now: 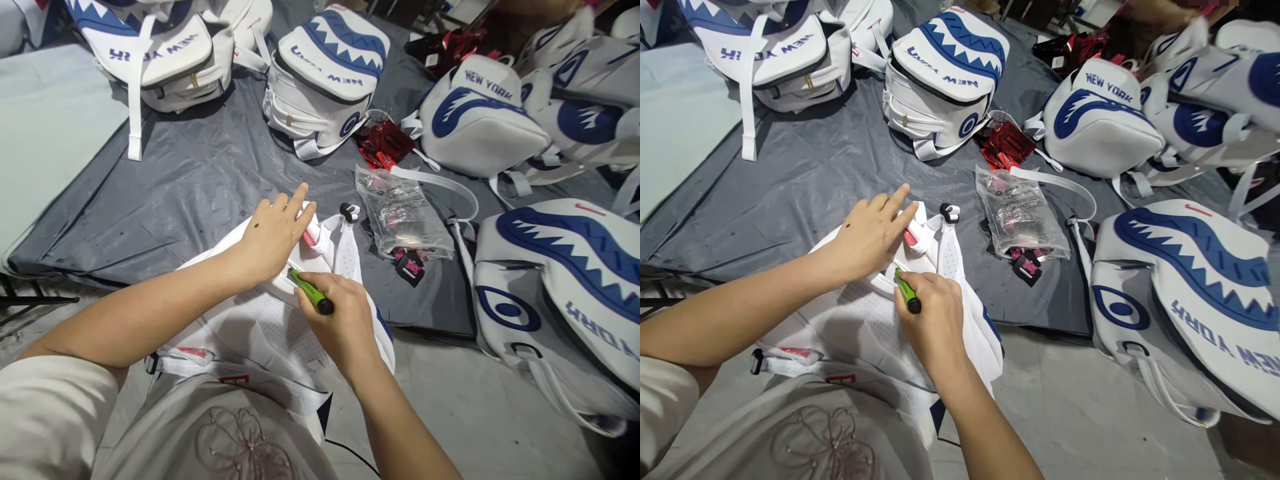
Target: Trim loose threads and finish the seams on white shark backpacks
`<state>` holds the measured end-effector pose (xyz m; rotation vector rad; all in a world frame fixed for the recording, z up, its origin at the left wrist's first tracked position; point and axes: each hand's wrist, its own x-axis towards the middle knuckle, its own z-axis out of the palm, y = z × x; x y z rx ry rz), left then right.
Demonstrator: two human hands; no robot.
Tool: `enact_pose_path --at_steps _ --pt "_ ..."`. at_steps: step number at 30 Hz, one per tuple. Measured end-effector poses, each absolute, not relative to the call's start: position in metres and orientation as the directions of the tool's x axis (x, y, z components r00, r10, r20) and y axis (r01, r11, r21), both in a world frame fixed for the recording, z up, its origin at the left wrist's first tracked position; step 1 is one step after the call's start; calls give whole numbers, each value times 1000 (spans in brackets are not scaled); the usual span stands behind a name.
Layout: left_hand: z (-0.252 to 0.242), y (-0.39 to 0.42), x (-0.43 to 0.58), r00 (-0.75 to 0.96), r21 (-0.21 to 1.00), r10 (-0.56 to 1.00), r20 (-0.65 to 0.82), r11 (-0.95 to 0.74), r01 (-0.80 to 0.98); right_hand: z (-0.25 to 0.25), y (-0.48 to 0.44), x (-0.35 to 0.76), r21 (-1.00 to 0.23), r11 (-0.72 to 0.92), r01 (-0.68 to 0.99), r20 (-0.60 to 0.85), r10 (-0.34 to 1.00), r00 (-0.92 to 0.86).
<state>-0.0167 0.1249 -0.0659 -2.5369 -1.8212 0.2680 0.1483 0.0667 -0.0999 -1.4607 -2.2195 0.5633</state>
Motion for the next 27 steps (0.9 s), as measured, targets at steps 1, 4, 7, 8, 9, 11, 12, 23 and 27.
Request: enact_pose_path --at_steps 1,4,7,8,9,11,12,23,27 --pt "-66 125 -17 309 -104 942 -132 -323 941 -100 66 148 -544 360 758 126 928 -350" --pt "-67 125 -17 305 -107 944 -127 -318 942 -100 65 147 -559 357 748 139 930 -340" --pt "-68 124 -17 317 -107 942 -111 -328 939 -99 64 146 -534 350 770 126 933 -338" --pt "-69 124 -18 320 -105 942 -107 -330 938 -99 64 146 -521 350 779 123 933 -337" --pt "-69 124 -18 320 -103 942 -106 -330 938 -99 63 146 -522 353 777 123 932 -341" --pt "-69 124 -18 314 -104 943 -111 -325 940 -99 63 146 -544 359 759 126 929 -349" --pt "-69 124 -18 314 -105 943 -113 -325 940 -99 63 146 -552 357 754 128 929 -346" --pt "-69 123 -18 316 -112 943 -104 -327 938 -106 64 149 -643 328 692 149 940 -307" --pt "-67 122 -18 321 -116 942 -102 -332 936 -107 65 150 -695 288 659 121 950 -288"
